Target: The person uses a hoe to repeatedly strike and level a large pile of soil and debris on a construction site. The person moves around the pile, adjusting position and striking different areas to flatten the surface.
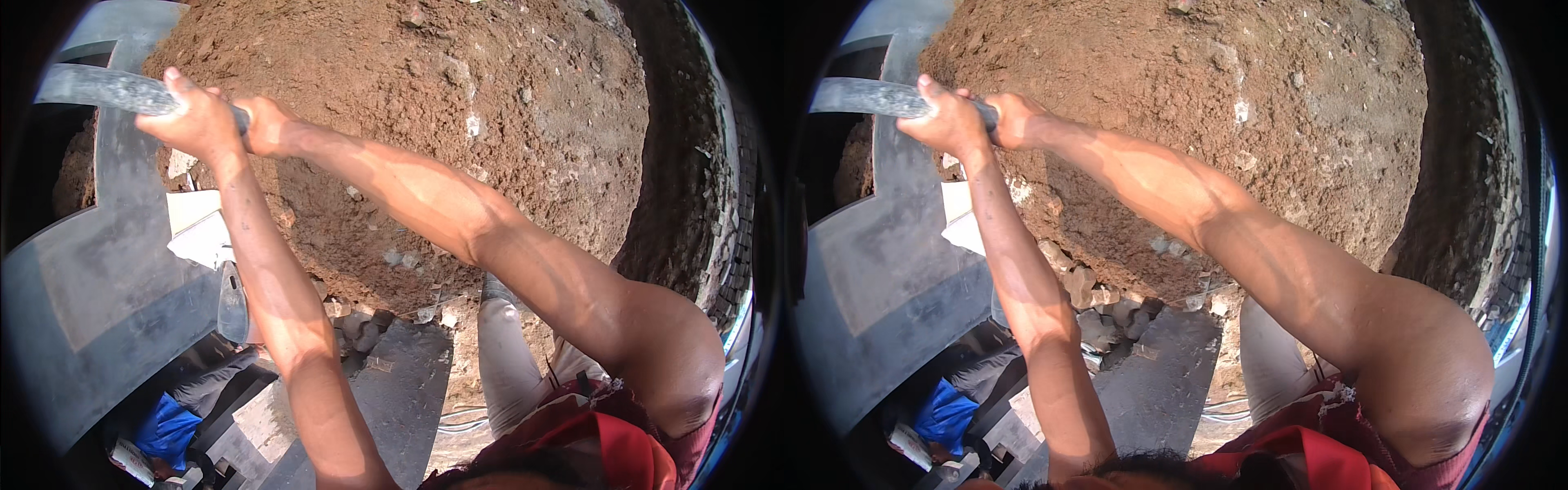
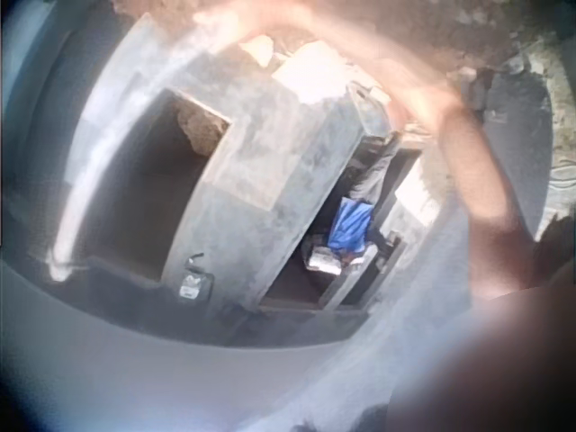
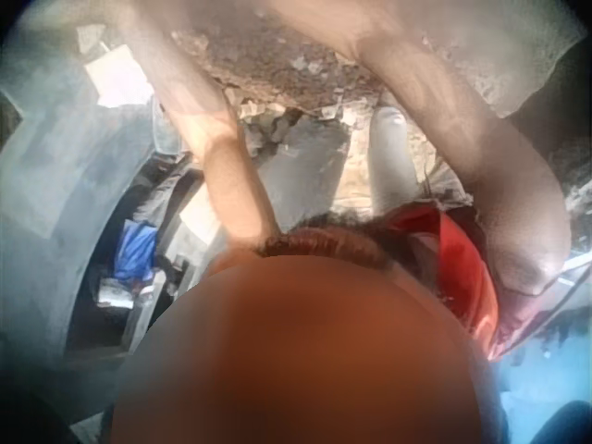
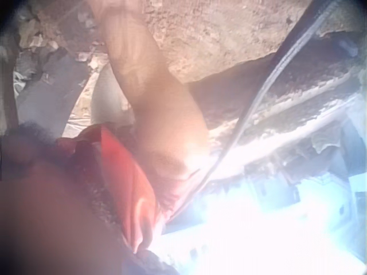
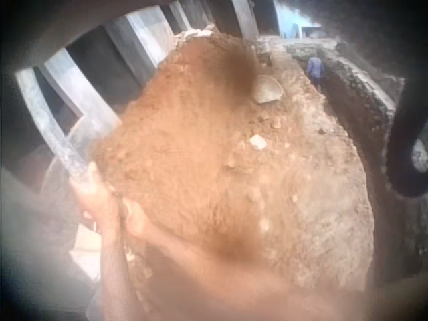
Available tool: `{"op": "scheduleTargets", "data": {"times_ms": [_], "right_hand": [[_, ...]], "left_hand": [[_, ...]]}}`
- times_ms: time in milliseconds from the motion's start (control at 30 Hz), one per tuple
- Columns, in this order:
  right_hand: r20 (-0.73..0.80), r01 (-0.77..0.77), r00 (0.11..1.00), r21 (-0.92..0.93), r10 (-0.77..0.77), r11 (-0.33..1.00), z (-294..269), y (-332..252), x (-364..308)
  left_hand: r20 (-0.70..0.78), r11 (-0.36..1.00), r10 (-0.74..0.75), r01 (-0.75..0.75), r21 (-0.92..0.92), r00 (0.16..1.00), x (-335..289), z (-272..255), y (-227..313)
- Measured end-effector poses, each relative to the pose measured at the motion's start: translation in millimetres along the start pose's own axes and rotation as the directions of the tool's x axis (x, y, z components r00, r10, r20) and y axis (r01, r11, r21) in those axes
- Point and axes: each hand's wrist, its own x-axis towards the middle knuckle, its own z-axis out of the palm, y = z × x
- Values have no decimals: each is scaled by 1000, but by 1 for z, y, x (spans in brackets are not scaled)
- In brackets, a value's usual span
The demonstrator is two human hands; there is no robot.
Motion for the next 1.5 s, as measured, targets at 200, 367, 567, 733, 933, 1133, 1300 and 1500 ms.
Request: {"op": "scheduleTargets", "data": {"times_ms": [200,367,567,733,933,1133,1300,1500], "right_hand": [[56,-643,726,-299,686,705,-22,264,-240],[39,-643,703,-393,711,657,-69,221,-323],[-68,-569,739,-597,670,566,-144,103,-497],[-260,-650,606,-707,752,279,-253,48,-808],[-546,-837,252,-538,799,-104,-337,-60,-1100],[-575,-908,318,-414,754,67,-299,-52,-1132],[-534,-791,611,-387,584,474,-248,77,-925],[-343,-57,938,-279,-45,959,-192,50,-466]], "left_hand": [[165,410,-910,881,234,380,-306,-4,-220],[227,255,-951,947,198,209,-370,-14,-154],[415,-96,-909,990,-103,-45,-463,-63,-78],[679,-599,-628,793,-109,-381,-642,-66,-30],[487,-730,-404,594,338,-774,-921,-42,203],[694,-572,-348,729,376,-631,-803,-22,269],[798,-102,-590,992,81,-126,-552,0,248],[526,697,52,346,-628,849,-185,-10,295]]}}
